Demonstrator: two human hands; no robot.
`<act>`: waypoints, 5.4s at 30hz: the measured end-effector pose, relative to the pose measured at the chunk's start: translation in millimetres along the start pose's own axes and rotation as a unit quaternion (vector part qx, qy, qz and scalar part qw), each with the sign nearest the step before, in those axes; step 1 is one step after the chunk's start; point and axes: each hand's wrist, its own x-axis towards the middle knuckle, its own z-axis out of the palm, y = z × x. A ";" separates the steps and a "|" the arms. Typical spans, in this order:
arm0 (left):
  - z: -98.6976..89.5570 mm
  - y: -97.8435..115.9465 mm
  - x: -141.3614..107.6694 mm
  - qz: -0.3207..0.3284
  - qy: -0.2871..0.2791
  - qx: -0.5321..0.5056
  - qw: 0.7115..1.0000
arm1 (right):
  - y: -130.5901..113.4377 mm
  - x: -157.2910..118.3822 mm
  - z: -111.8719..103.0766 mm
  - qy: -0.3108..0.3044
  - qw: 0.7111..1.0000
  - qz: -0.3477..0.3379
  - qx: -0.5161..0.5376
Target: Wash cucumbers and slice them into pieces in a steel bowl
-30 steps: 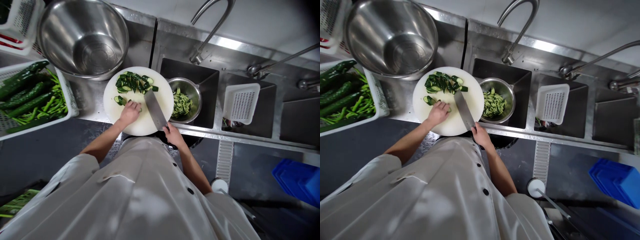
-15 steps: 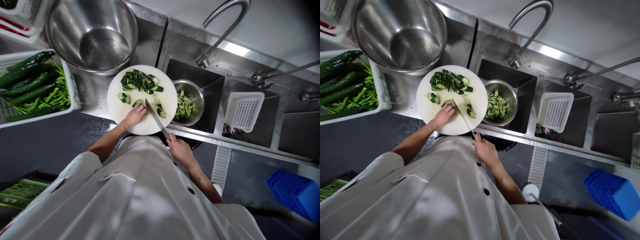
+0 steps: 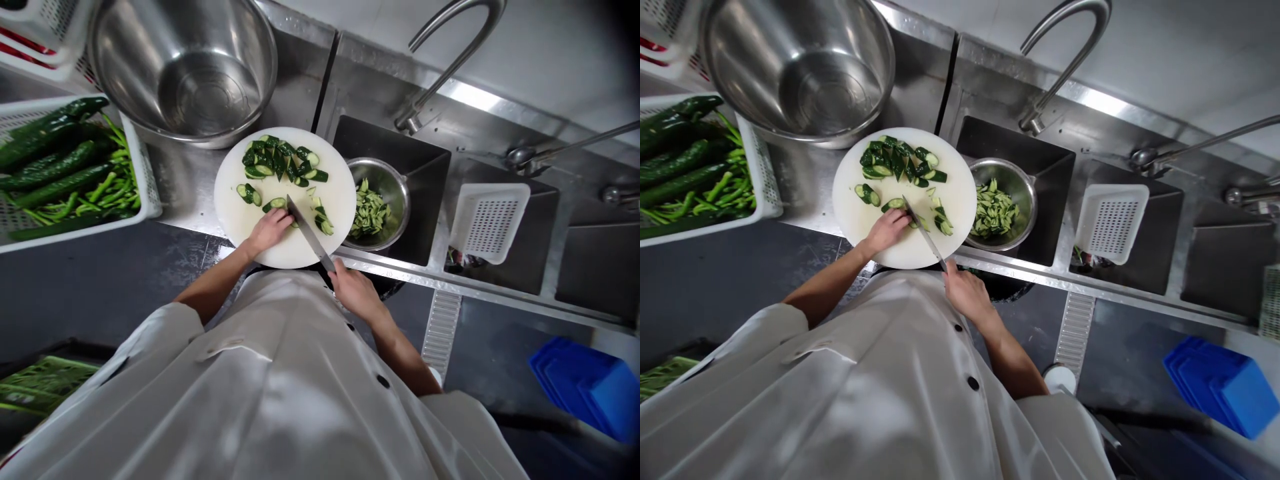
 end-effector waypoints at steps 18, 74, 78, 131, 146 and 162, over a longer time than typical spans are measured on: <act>5.6 -7.3 -4.9 0.002 0.022 -0.035 0.999 | 1.0 3.0 3.1 0.010 1.000 -0.006 0.025; 0.0 -3.0 -8.2 0.019 -0.008 -0.042 0.999 | -9.3 7.0 -4.8 -0.005 1.000 -0.012 0.011; 0.4 -4.7 -9.4 0.019 -0.002 -0.041 0.999 | -9.5 8.4 -3.5 0.000 1.000 -0.013 0.003; -4.6 -3.6 -25.2 -0.023 -0.004 -0.069 0.997 | -14.1 18.0 -12.4 0.003 0.999 -0.046 -0.014; -12.1 -10.7 -26.7 -0.036 0.018 -0.083 0.996 | -9.5 26.4 -5.5 0.025 0.998 -0.051 0.016; -17.1 -19.3 -16.5 -0.068 0.016 -0.092 0.993 | -2.1 21.3 5.8 0.018 0.999 0.003 0.027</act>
